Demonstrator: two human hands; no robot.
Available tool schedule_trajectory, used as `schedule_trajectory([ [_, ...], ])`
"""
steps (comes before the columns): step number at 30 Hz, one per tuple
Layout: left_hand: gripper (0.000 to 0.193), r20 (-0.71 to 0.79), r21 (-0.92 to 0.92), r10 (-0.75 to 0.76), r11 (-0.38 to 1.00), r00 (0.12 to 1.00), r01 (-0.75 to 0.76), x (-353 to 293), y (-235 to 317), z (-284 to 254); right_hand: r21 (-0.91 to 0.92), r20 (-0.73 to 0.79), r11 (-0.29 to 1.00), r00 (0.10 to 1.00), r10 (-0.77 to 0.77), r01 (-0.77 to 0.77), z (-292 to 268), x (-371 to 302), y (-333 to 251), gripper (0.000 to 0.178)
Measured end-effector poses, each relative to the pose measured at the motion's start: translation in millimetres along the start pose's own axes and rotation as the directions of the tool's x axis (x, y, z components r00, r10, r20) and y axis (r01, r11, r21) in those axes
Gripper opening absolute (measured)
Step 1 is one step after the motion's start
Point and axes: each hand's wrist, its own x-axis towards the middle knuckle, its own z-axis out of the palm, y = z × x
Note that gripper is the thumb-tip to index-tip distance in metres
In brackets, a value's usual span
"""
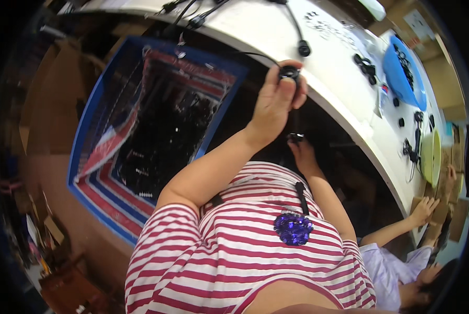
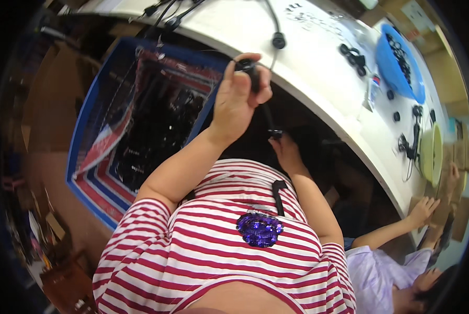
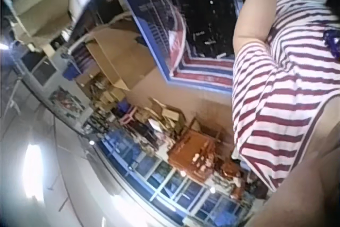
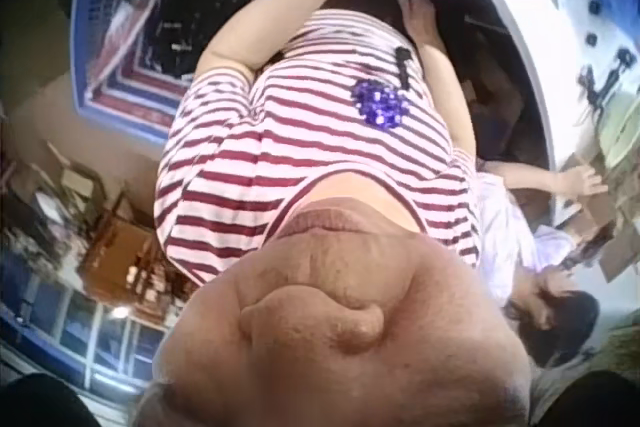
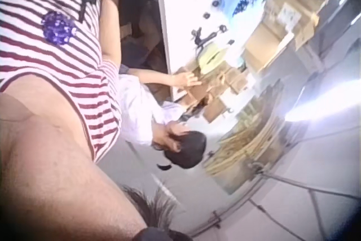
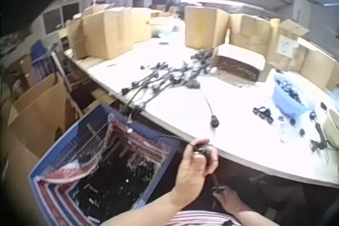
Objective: The person assembles small electronic components at a workbench. They apply glue from a tube into a black cylindrical housing, insert a small LED bulb, and screw on a cap. The person repeats this process for multiple units, handling wires and components from bowls on the table.
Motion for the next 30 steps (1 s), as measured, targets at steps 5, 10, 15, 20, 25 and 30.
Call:
schedule_trajectory([
  [5,0.052,0.02,0.111,0.009,0.994,1.0,-0.011,11.9,11.9,5.8,-0.227,0.163,0.953,0.972,-0.167,0.202,6.1,4.0,9.0,0.019],
  [10,0.056,0.047,0.186,0.049,0.981,0.998,-0.057,22.6,27.5,14.0,-0.265,0.213,0.924,0.951,-0.223,0.276,13.4,5.6,14.0,0.02],
  [15,0.053,0.024,0.176,0.07,0.982,0.997,-0.073,16.0,39.4,15.1,-0.301,0.298,0.911,0.935,-0.191,0.282,26.0,8.2,33.4,0.027],
  [20,0.045,0.059,0.1,-0.031,0.995,0.998,0.025,3.7,16.9,23.2,-0.43,0.356,0.828,0.911,-0.21,0.359,24.4,-5.9,56.8,0.03],
  [25,0.044,0.167,0.067,0.032,0.997,0.985,-0.043,-1.8,44.3,27.9,-0.225,0.311,0.953,0.942,-0.126,0.201,25.8,3.5,24.1,0.03],
  [30,0.037,0.13,0.12,-0.089,0.99,0.988,0.073,-20.7,39.0,24.1,-0.064,0.091,0.96,0.959,-0.267,0.273,-3.1,-10.2,0.9,0.027],
])
